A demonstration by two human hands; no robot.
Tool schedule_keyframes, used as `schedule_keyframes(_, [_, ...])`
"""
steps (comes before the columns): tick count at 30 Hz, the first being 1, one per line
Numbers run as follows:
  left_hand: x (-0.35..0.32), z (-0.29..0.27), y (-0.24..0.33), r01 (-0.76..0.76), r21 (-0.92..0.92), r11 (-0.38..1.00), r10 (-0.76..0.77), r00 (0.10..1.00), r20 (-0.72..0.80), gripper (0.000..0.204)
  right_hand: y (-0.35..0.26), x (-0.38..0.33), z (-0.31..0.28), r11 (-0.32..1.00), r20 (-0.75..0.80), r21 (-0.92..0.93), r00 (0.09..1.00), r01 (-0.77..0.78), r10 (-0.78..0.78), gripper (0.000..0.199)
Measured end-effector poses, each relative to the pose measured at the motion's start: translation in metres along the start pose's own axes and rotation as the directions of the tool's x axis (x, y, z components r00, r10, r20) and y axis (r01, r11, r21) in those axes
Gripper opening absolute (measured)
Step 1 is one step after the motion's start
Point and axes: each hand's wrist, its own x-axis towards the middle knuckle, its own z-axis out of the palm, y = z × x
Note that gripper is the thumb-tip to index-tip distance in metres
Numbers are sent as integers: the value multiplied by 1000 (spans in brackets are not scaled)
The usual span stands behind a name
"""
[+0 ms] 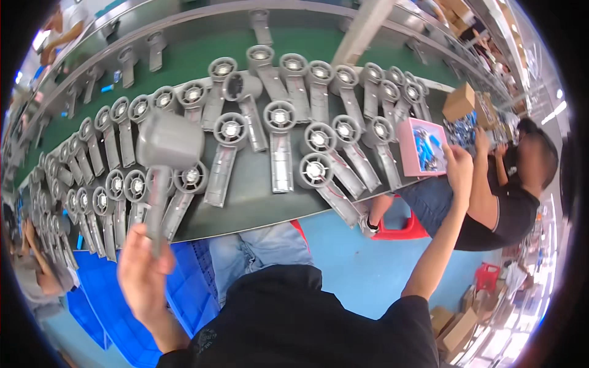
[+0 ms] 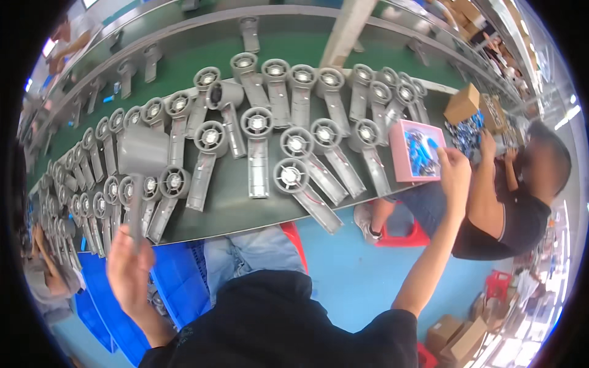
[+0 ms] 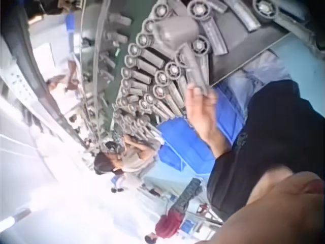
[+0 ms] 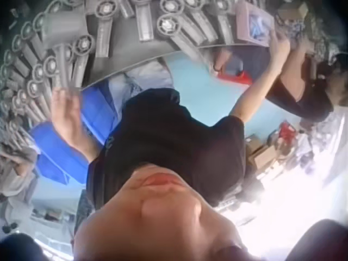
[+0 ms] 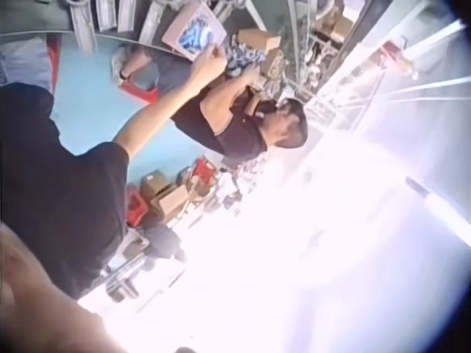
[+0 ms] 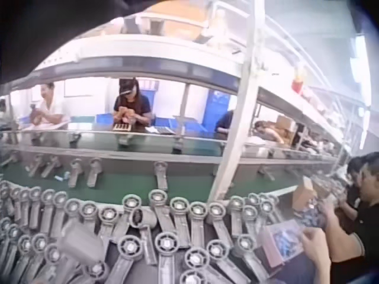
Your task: Assembling small metal components on a factory production line by hand.
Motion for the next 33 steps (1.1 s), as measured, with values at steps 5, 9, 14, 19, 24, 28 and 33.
schedule_keyframes(5, [-32, 46, -79, 15, 153, 988, -20, 999, 29, 19, 30, 30, 30, 974, 79, -75, 975, 213, -207, 26])
schedule_keyframes(9, [-35, 58, -115, -12, 238, 971, -2, 998, 60, 19, 45, 58, 58, 975, 59, -192, 993, 114, -104, 33])
schedule_keyframes(14, [-24, 63, -147, -26, 209, 978, 15, 998, 57, 19, 56, 67, 76, 973, 123, -231, 992, 9, 20, 43])
schedule_keyframes(19, [-16, 62, -141, -53, 304, 951, 22, 994, 106, 25, 24, 37, 53, 995, -156, -103, 988, -11, -5, 37])
schedule_keyframes(24, [-10, 57, -116, -136, 625, 768, 74, 989, 125, 26, -27, 6, 19, 914, -254, 345, 959, 215, -130, 22])
schedule_keyframes(28, [-6, 56, -99, -243, 687, 685, 195, 969, 149, 20, -41, -6, 13, 886, -349, 248, 889, 393, -296, 21])
schedule_keyframes(33, [-3, 57, -92, -250, 687, 682, 213, 967, 140, 17, -27, -6, 10, 961, -152, 197, 974, 197, -168, 24])
